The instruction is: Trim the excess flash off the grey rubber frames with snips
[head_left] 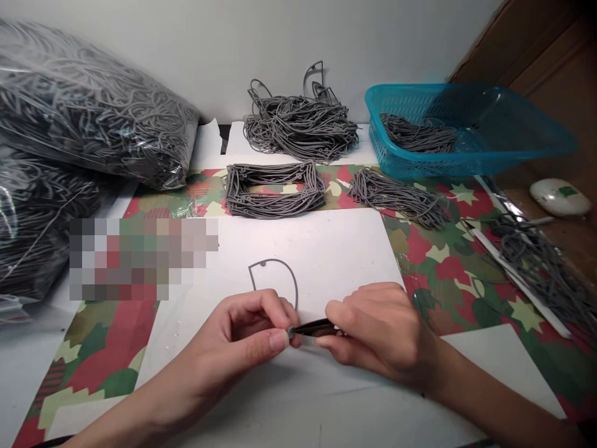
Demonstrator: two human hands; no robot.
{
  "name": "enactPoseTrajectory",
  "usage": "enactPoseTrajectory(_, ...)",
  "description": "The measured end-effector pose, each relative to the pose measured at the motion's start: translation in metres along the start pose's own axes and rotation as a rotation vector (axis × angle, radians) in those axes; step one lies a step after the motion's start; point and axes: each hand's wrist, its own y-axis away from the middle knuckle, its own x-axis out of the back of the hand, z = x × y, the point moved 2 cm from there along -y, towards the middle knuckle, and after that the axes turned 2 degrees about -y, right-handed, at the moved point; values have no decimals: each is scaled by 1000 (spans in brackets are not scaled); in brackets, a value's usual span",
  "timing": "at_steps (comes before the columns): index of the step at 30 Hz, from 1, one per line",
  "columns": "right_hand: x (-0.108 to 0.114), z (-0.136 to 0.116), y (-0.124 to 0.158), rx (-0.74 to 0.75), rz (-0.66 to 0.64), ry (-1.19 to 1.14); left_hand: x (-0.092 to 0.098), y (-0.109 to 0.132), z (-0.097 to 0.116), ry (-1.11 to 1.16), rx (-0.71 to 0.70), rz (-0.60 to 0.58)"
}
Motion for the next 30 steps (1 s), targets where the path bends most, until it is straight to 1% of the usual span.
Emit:
enactPoseTrajectory(7, 1, -1, -1, 16, -5, 30, 1, 0, 0, -34, 6, 26)
enactPoseTrajectory(14, 0, -2, -2, 30, 4, 61, 0, -1, 1, -33, 8, 15)
enactPoseTrajectory(22, 2, -1, -2, 41, 4, 87, -1, -1, 3, -47, 28, 30)
enactPoseTrajectory(30, 3, -1, -3, 40, -31, 100, 1, -1, 1, -91, 22, 59)
